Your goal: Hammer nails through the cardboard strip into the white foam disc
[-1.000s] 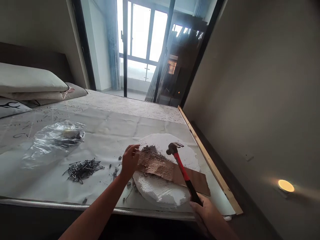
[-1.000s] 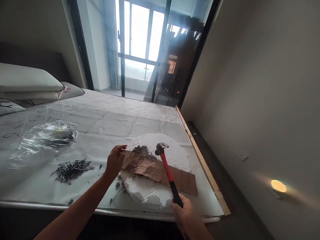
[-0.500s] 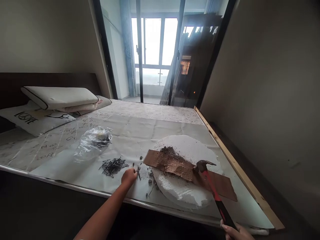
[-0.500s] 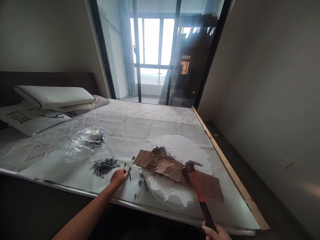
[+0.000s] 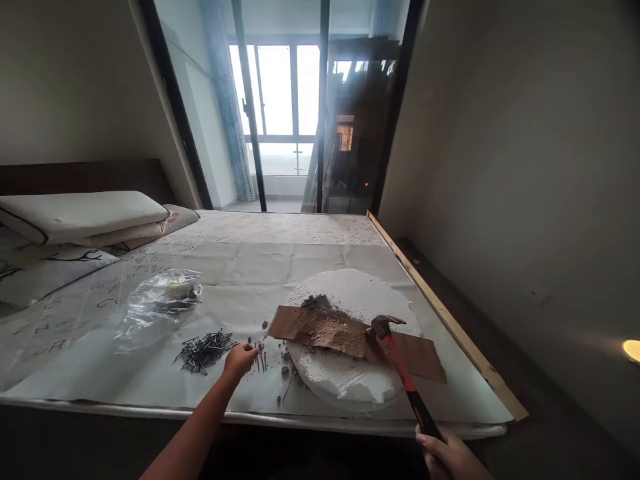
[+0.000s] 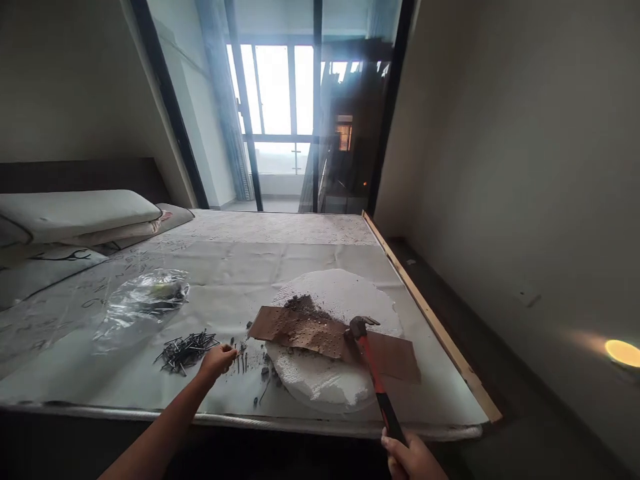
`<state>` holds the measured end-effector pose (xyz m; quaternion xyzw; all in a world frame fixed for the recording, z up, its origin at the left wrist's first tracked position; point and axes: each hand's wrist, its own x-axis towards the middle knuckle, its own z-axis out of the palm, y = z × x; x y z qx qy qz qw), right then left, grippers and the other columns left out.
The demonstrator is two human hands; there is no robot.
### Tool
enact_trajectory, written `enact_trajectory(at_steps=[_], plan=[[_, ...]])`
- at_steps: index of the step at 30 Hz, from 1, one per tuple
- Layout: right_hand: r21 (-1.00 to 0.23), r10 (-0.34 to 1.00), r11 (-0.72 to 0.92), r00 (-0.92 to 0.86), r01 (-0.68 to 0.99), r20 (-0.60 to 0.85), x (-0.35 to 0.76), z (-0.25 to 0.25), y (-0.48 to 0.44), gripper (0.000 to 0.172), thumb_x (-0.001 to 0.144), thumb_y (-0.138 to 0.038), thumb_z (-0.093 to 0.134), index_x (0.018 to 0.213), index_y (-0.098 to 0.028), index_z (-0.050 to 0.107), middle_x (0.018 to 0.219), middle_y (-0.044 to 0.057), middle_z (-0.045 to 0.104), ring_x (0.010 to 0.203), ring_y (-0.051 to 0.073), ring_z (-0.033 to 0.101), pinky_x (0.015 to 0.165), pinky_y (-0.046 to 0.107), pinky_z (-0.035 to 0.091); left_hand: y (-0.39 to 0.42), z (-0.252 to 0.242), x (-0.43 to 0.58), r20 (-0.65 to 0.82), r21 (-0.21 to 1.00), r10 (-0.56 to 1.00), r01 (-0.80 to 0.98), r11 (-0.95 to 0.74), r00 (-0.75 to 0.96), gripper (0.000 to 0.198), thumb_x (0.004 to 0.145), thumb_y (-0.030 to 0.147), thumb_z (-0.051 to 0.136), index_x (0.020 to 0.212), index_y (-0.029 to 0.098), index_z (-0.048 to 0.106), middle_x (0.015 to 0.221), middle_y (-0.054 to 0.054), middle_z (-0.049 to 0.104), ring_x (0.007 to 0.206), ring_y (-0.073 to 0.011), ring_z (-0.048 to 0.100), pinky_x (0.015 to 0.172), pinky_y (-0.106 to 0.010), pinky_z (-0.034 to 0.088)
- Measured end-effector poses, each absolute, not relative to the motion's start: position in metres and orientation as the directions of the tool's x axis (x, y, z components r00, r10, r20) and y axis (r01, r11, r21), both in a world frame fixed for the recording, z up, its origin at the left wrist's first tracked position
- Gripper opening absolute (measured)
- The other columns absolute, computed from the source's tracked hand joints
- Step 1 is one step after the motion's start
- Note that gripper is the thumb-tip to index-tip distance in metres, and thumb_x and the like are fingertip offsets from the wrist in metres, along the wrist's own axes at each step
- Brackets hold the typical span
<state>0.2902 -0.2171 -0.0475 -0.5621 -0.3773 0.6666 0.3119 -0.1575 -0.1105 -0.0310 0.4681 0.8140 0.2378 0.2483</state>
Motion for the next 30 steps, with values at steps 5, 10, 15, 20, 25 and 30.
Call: enact_trajectory(at_steps=[5, 10, 15, 20, 25, 30], plan=[[-0.85, 0.848, -0.518, -0.182, -0.093, -0.497, 0.284, -0.049, -0.218, 0.036, 0.069, -0.048, 0.056, 0.087, -0.018, 0.047, 0.044, -0.011, 0.036, 0.034, 0.004, 0.028, 0.033, 0.016, 0.02, -0.114, 0.01, -0.115, -0.037, 0.955, 0.968, 0.277, 0.107, -0.248, 0.047, 0.059, 0.047, 0.063, 0.09, 0.01, 0.063, 0.048, 0.003, 0.051, 0.042, -0.0108, 0.045, 0.044, -0.024, 0.037], [-0.843, 0.846, -0.524, -0.189, -0.118, -0.499, 0.281, -0.06, -0.215, 0.037, 0.064, -0.049, 0.056, 0.082, -0.019, 0.045, 0.041, -0.013, 0.03, 0.031, 0.004, 0.025, 0.031, 0.016, 0.015, -0.083, 0.043, -0.041, 0.119, 0.932, 0.987, 0.354, -0.074, -0.11, 0.038, 0.065, 0.046, 0.062, 0.084, 0.014, 0.067, 0.06, -0.003, 0.061, 0.054, -0.0141, 0.054, 0.051, -0.025, 0.043], [-0.841, 0.845, -0.527, -0.179, -0.123, -0.503, 0.278, -0.053, -0.215, 0.037, 0.064, -0.049, 0.055, 0.084, -0.019, 0.046, 0.043, -0.013, 0.031, 0.033, 0.004, 0.021, 0.033, 0.017, 0.017, -0.042, 0.035, 0.029, 0.203, 0.874, 0.979, 0.448, -0.186, 0.011, 0.028, 0.073, 0.039, 0.053, 0.069, 0.014, 0.066, 0.061, -0.003, 0.061, 0.051, -0.0119, 0.053, 0.05, -0.023, 0.042], [-0.864, 0.858, -0.499, -0.176, -0.062, -0.482, 0.278, -0.04, -0.216, 0.036, 0.066, -0.048, 0.053, 0.084, -0.018, 0.049, 0.041, -0.011, 0.03, 0.035, 0.005, 0.023, 0.035, 0.017, 0.018, -0.018, 0.008, 0.061, 0.312, 0.749, 0.95, 0.609, -0.26, 0.022, 0.02, 0.073, 0.028, 0.053, 0.071, 0.016, 0.069, 0.073, -0.004, 0.067, 0.068, -0.0146, 0.059, 0.064, -0.025, 0.042], [-0.864, 0.86, -0.499, -0.165, -0.064, -0.484, 0.279, -0.033, -0.215, 0.034, 0.066, -0.047, 0.052, 0.083, -0.018, 0.048, 0.045, -0.011, 0.03, 0.036, 0.005, 0.023, 0.037, 0.017, 0.019, -0.012, 0.0, 0.062, 0.275, 0.719, 0.961, 0.657, -0.226, 0.03, 0.02, 0.076, 0.028, 0.052, 0.075, 0.017, 0.07, 0.075, -0.004, 0.068, 0.069, -0.0155, 0.06, 0.065, -0.026, 0.041], [-0.839, 0.831, -0.543, -0.167, -0.03, -0.531, 0.28, -0.028, -0.215, 0.035, 0.068, -0.046, 0.053, 0.086, -0.016, 0.051, 0.045, -0.009, 0.035, 0.041, 0.007, 0.034, 0.043, 0.018, 0.028, -0.012, 0.001, 0.062, 0.266, 0.693, 0.962, 0.68, -0.24, 0.068, 0.018, 0.075, 0.026, 0.053, 0.075, 0.018, 0.069, 0.078, -0.004, 0.068, 0.071, -0.0159, 0.06, 0.064, -0.025, 0.041]])
